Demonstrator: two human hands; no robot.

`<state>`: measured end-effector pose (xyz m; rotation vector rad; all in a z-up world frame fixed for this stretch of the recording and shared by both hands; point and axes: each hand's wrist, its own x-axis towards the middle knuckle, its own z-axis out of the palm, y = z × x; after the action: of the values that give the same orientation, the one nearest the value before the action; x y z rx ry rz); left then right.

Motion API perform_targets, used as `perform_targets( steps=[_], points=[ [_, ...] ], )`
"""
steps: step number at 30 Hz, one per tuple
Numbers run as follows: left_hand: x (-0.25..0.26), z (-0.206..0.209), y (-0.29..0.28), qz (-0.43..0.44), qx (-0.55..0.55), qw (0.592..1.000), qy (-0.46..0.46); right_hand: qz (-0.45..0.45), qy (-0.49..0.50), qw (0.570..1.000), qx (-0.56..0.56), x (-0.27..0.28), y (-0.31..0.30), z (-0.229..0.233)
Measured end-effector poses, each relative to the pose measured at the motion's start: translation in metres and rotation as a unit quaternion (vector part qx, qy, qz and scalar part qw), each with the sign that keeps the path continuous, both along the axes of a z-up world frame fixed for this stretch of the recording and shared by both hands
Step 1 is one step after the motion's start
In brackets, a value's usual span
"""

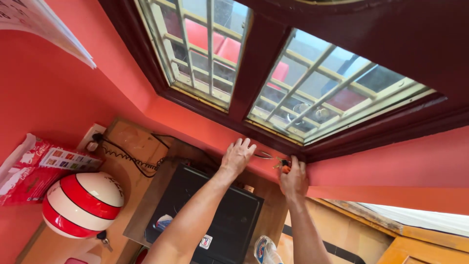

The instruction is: Cleaning a wooden door and a window using a spray bottle and a cloth.

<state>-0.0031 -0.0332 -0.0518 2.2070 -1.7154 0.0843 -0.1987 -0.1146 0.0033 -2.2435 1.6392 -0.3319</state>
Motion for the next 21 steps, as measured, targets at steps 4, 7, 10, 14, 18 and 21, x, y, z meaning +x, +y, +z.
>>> perform_targets(
  steps=[4,7,10,14,18,21],
  points=[
    [-0.001,0.007,0.001,-0.016,0.005,0.999,0.051,-0.012,0.008,1.000,0.015,-0.001,-0.008,-0.015],
    [-0.006,-0.003,0.006,-0.008,-0.008,1.000,0.000,-0.003,0.003,1.000,0.019,-0.006,-0.012,-0.025],
    [-0.006,-0.009,0.013,-0.001,-0.026,0.997,-0.066,0.008,-0.012,0.999,0.035,-0.008,-0.013,-0.017],
    [-0.014,-0.003,0.037,0.017,0.006,0.996,-0.085,0.010,-0.039,0.997,0.065,-0.021,-0.014,-0.028],
    [-0.026,0.031,0.084,0.072,-0.046,0.996,-0.017,0.028,-0.128,0.987,0.089,-0.040,-0.009,-0.039],
    [-0.041,0.043,0.138,0.141,-0.086,0.986,0.035,0.050,-0.162,0.975,0.143,-0.032,0.016,-0.018]
  ],
)
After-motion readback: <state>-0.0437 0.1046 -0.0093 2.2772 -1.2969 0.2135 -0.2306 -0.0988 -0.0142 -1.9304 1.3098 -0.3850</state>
